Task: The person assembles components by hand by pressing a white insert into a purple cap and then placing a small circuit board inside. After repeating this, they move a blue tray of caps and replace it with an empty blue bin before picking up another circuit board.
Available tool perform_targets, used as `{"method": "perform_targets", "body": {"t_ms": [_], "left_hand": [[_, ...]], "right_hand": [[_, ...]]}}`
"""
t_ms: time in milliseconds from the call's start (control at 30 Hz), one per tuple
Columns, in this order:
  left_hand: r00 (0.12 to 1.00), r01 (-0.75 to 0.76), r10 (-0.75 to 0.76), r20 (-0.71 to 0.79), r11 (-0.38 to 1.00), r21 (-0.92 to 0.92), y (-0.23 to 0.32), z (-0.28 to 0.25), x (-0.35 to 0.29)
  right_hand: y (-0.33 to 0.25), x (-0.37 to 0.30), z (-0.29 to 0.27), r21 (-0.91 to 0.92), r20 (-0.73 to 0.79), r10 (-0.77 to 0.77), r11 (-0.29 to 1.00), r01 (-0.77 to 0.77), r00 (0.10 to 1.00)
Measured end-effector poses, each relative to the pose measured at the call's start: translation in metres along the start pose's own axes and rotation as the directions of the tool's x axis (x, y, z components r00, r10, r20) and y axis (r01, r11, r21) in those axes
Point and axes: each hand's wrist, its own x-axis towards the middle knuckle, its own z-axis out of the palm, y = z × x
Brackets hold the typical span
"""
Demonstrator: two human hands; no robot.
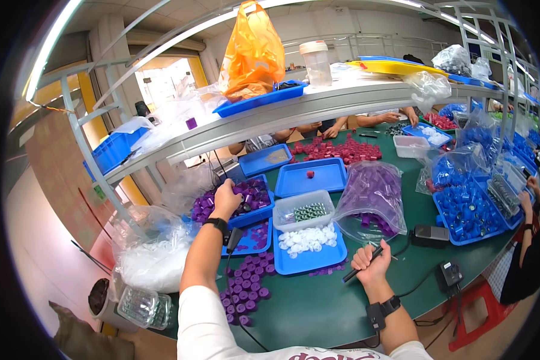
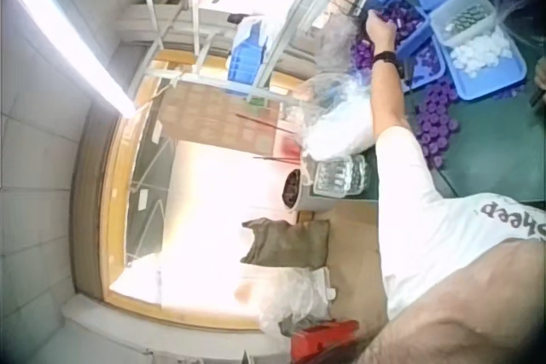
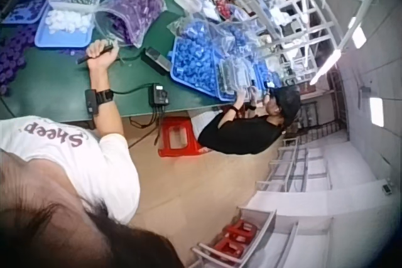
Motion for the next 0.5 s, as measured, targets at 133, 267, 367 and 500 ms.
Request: {"method": "perform_targets", "body": {"t_ms": [133, 267, 367, 500], "left_hand": [[0.992, -0.125, 0.126, -0.005, 0.989, 0.082, -0.021, 0.044, 0.021], [0.993, -0.105, 0.087, 0.076, 0.955, 0.278, -0.035, 0.068, 0.023], [0.985, -0.173, 0.158, 0.074, 0.926, 0.336, -0.029, 0.062, 0.017], [0.984, -0.123, 0.074, 0.16, 0.938, 0.325, -0.018, 0.037, 0.006]], "right_hand": [[0.005, 0.005, 0.005, -0.015, 0.015, 0.023, 1.0, -0.022, 1.0], [0.007, 0.008, 0.01, -0.016, 0.012, 0.045, 0.999, -0.045, 0.999], [0.007, 0.005, 0.011, -0.019, 0.046, 0.037, 0.999, -0.036, 0.998], [0.004, -0.002, 0.021, -0.164, 0.132, -0.145, 0.972, 0.166, 0.981]]}}
